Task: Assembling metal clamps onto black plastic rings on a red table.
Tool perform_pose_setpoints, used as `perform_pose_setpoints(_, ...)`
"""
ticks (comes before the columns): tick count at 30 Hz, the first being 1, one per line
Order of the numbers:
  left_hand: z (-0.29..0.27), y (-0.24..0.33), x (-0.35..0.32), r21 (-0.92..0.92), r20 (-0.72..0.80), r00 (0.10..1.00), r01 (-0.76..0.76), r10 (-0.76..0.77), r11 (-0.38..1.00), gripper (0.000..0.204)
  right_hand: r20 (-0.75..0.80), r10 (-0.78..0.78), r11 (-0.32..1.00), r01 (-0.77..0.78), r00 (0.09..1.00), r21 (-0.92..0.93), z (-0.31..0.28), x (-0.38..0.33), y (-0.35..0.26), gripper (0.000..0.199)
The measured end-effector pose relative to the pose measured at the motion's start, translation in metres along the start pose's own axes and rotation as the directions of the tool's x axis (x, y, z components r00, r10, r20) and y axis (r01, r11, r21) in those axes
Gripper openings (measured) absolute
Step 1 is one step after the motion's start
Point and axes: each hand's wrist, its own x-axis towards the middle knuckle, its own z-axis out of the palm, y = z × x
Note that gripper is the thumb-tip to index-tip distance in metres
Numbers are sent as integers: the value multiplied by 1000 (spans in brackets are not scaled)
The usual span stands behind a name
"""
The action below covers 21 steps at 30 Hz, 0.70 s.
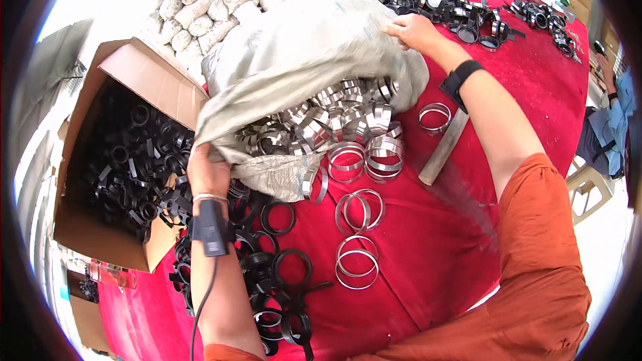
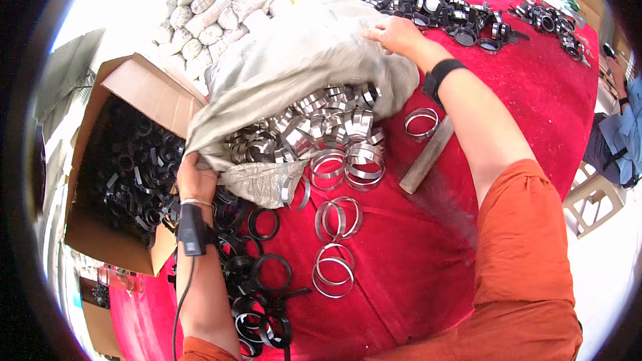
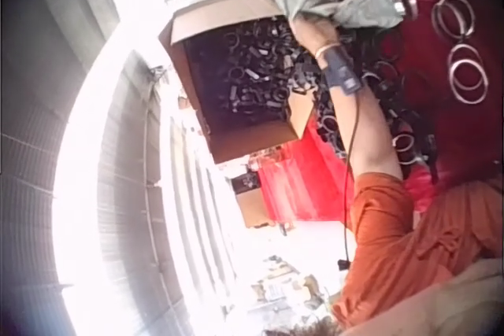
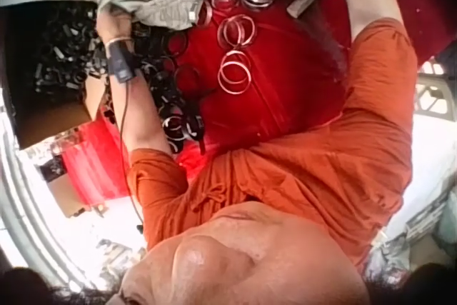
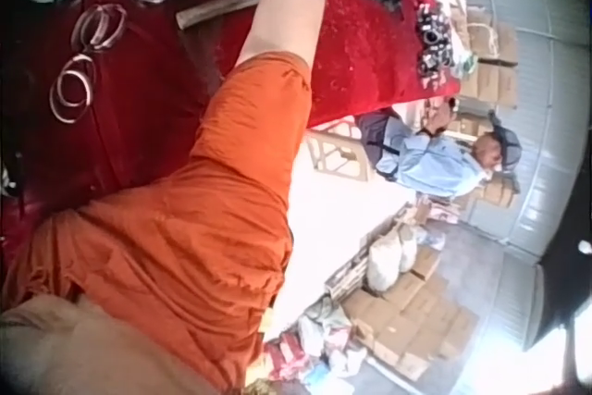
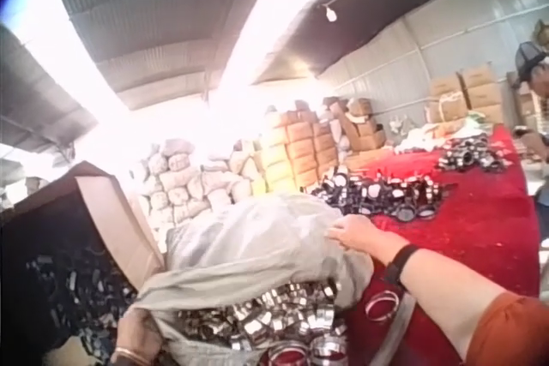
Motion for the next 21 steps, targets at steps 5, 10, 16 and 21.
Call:
perform_pose_setpoints(5, 5, 14, -7, -125, 23, 988, 155, -153, 980, 40, -478, -553, 819, 549, 682, -165, 21, -57, -62, 26)
perform_pose_setpoints(10, 15, 11, -9, -40, 128, 983, 141, -135, 989, 39, 240, -865, 498, 812, 440, 304, 79, -147, -153, 31)
perform_pose_setpoints(16, 24, 27, -32, 273, 141, 989, -2, -38, 962, 31, 62, -411, 788, 389, 910, -477, 55, -32, -103, 36)
perform_pose_setpoints(21, 10, 7, -9, 604, 217, 970, -45, -110, 796, 33, -261, -486, 873, 453, 834, -180, 72, -5, -101, 28)
